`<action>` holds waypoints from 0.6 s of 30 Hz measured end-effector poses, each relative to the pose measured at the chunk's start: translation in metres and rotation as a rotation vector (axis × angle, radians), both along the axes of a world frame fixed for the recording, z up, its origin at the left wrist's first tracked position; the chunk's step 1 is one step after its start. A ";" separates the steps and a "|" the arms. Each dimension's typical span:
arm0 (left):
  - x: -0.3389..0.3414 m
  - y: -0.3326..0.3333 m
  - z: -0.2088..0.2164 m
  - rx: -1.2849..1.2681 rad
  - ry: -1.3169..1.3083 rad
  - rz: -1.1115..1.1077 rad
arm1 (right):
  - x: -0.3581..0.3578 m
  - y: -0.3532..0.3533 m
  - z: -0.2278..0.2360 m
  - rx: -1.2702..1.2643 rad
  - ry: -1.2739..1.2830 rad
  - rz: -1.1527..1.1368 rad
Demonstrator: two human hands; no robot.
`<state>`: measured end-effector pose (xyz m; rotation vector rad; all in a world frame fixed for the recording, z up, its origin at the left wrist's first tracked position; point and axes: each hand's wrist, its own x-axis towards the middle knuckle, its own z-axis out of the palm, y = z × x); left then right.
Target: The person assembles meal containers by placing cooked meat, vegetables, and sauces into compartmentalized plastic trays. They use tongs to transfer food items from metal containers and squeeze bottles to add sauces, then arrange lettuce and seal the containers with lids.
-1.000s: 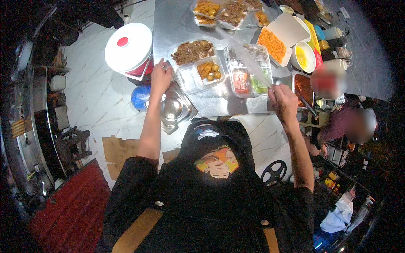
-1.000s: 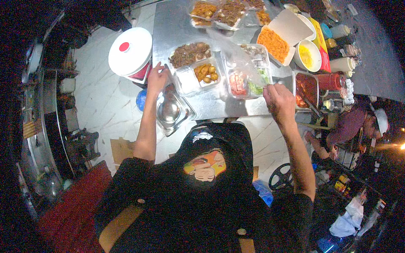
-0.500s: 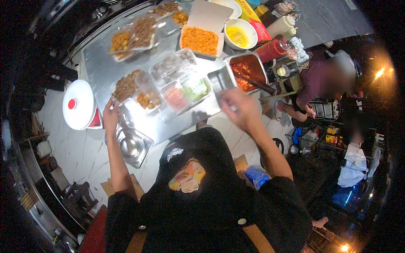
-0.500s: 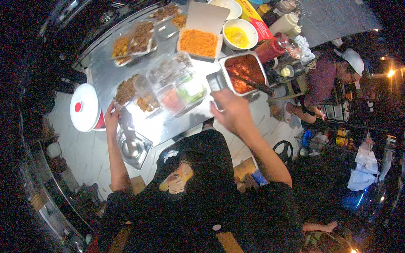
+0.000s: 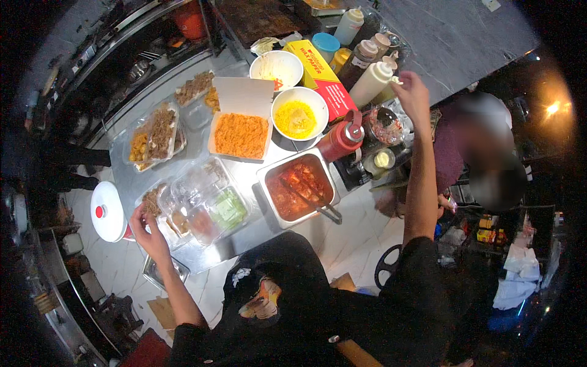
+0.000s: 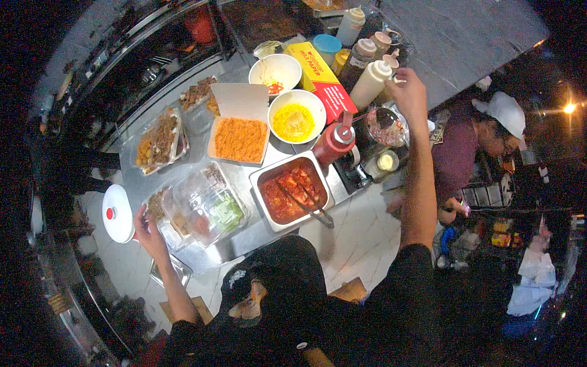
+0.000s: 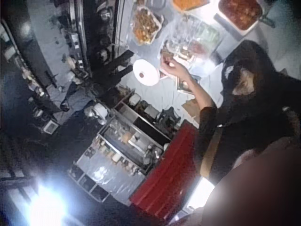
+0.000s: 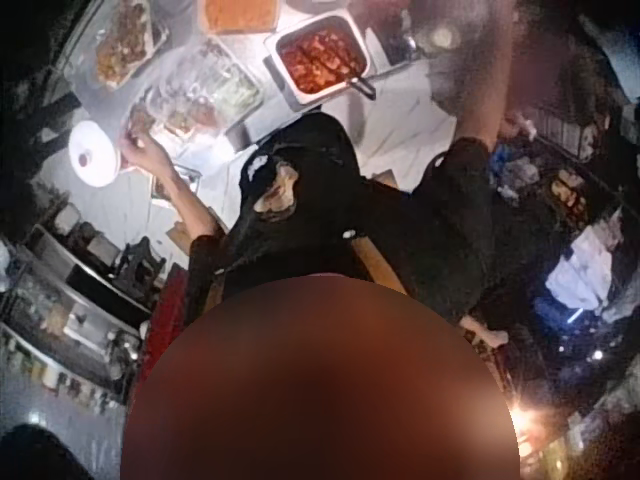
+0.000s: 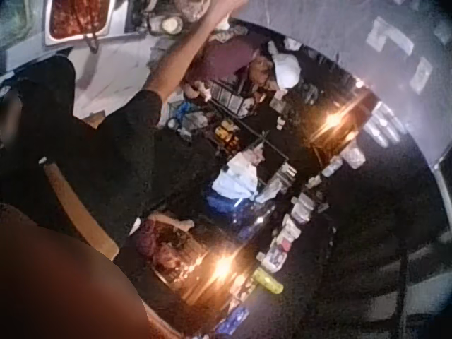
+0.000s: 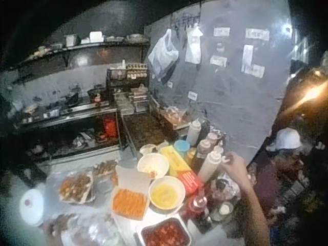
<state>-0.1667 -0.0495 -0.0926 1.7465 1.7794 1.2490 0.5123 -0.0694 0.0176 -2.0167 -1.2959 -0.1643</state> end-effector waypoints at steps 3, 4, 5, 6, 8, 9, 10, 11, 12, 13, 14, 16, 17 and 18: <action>0.006 -0.014 -0.005 0.047 0.033 0.015 | 0.040 0.052 -0.007 0.035 -0.218 0.014; 0.004 -0.021 -0.003 0.037 0.037 0.046 | 0.055 0.064 -0.004 0.059 -0.212 -0.015; 0.000 -0.029 -0.003 0.029 0.042 0.077 | 0.071 0.077 -0.001 0.085 -0.204 -0.044; -0.004 -0.039 -0.001 0.014 0.047 0.103 | 0.088 0.086 0.005 0.059 -0.121 -0.066; -0.012 -0.059 0.001 -0.006 0.079 0.119 | 0.121 0.105 0.019 0.005 0.049 -0.104; -0.015 -0.066 -0.001 -0.016 0.085 0.114 | 0.148 0.107 0.017 -0.095 -0.035 -0.082; -0.026 -0.082 -0.005 -0.010 0.078 0.152 | 0.156 0.118 0.007 -0.137 0.022 -0.060; -0.036 -0.095 -0.015 -0.002 0.064 0.184 | 0.165 0.127 -0.001 -0.176 0.071 -0.044; -0.039 -0.102 -0.024 0.006 0.040 0.208 | 0.180 0.131 -0.007 -0.215 0.113 -0.037; -0.036 -0.099 -0.033 -0.012 0.026 0.183 | 0.214 0.126 -0.008 -0.258 0.172 0.046; -0.035 -0.107 -0.027 -0.031 0.045 0.186 | 0.217 0.133 -0.019 -0.285 0.214 0.058; -0.032 -0.116 -0.025 -0.067 0.069 0.206 | 0.226 0.142 -0.034 -0.339 0.293 0.074; -0.030 -0.121 -0.022 -0.080 0.080 0.229 | 0.226 0.148 -0.039 -0.342 0.331 0.122; -0.029 -0.123 -0.022 -0.094 0.088 0.249 | 0.227 0.151 -0.042 -0.345 0.366 0.167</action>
